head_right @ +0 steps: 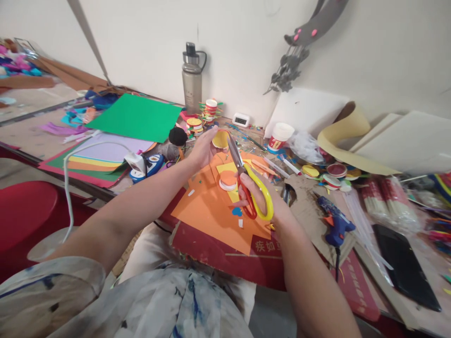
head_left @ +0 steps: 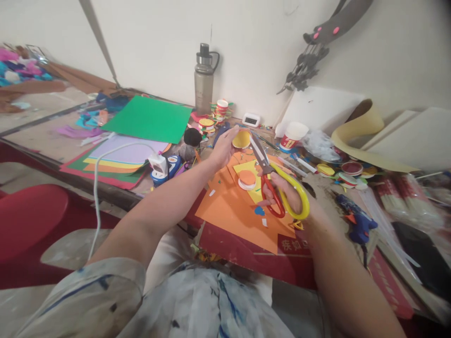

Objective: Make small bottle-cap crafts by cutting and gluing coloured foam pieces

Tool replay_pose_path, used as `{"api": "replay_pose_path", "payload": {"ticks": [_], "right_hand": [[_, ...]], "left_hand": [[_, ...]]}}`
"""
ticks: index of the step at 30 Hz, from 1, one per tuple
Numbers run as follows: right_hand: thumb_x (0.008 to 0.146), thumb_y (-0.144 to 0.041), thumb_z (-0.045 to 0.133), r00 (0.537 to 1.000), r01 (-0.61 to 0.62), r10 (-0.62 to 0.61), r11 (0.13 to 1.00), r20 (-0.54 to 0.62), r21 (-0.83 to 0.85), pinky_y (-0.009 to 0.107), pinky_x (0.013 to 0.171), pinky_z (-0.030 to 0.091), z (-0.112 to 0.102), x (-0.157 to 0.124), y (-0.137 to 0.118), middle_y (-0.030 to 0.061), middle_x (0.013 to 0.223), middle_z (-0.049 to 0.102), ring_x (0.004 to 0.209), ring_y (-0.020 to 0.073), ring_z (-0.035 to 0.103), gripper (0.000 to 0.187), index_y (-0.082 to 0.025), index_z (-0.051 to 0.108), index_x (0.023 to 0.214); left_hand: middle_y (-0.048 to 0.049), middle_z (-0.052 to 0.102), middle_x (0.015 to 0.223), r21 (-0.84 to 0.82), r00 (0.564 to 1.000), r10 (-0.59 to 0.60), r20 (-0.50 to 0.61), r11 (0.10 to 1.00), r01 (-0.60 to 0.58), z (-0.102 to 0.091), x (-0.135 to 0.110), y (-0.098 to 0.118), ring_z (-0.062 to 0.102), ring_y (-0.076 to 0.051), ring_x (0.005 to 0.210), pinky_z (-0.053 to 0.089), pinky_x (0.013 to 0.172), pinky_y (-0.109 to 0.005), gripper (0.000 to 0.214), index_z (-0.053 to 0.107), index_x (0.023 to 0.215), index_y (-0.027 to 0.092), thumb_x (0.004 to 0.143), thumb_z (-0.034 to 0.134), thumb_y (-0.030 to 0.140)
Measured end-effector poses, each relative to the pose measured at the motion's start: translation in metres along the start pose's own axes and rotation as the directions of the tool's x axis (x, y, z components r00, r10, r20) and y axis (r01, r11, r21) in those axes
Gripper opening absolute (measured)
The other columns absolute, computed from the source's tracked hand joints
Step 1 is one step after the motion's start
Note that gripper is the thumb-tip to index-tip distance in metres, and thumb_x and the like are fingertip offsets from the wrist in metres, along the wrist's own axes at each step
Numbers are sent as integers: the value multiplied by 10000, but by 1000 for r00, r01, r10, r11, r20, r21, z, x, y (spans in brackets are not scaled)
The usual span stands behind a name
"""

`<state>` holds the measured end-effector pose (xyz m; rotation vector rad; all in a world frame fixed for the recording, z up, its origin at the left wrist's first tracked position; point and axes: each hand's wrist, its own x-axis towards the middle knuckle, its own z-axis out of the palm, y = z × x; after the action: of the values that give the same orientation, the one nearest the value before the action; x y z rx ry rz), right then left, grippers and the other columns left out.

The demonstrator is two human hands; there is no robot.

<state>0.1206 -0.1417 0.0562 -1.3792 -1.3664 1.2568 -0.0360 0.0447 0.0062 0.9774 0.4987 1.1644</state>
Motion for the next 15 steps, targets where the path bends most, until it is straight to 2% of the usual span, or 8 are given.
{"api": "replay_pose_path", "payload": {"ticks": [2, 3, 5, 7, 10, 15], "right_hand": [[864, -653, 752, 987, 92, -118, 972, -109, -217, 377, 581, 609, -9, 0, 2, -13, 669, 584, 589, 198, 574, 416, -273, 679, 1019], [872, -593, 754, 966, 125, -194, 929, -171, -349, 401, 640, 630, -14, 2, 3, 23, 752, 663, 684, 235, 649, 358, -271, 704, 1021], [886, -447, 717, 896, 148, -362, 791, -258, -594, 469, 826, 646, -25, 7, 9, 89, 984, 786, 934, 317, 751, 263, -266, 756, 1072], [880, -334, 668, 848, 134, -467, 648, -251, -750, 527, 982, 612, -33, 12, 16, 109, 1157, 821, 1115, 365, 763, 332, -273, 779, 1187], [869, -290, 652, 834, 106, -509, 526, -212, -844, 553, 1048, 585, -38, 16, 22, 106, 1252, 825, 1201, 382, 755, 443, -290, 772, 1296], [835, -281, 692, 838, 82, -514, 447, -181, -891, 499, 973, 611, -36, 18, 26, 128, 1225, 831, 1135, 367, 774, 456, -273, 788, 1281]], "left_hand": [[-124, 814, 960, 33, 1000, 0, -9, 999, 0, -1, 2, 0, 789, -229, 928, 514, 615, -260, 492, 736, 1042, 176, 965, 671, 658], [-127, 814, 937, 49, 1000, -6, -3, 999, 6, -2, 3, 1, 795, -234, 913, 501, 592, -263, 538, 743, 1047, 179, 971, 637, 701], [-132, 814, 897, 65, 998, -57, 17, 996, 55, -3, 4, 2, 804, -240, 880, 477, 551, -264, 620, 753, 1058, 187, 971, 576, 774], [-133, 808, 850, 74, 994, -107, 31, 992, 104, -4, 6, 3, 808, -241, 833, 450, 514, -262, 682, 759, 1067, 188, 966, 532, 823], [-137, 798, 801, 88, 988, -148, 34, 986, 144, -4, 7, 3, 807, -243, 780, 436, 500, -266, 729, 764, 1095, 176, 960, 517, 848], [-110, 781, 760, 118, 991, -133, 4, 984, 131, 1, 5, 4, 771, -211, 668, 395, 486, -258, 725, 754, 1143, 165, 956, 553, 836]]}}
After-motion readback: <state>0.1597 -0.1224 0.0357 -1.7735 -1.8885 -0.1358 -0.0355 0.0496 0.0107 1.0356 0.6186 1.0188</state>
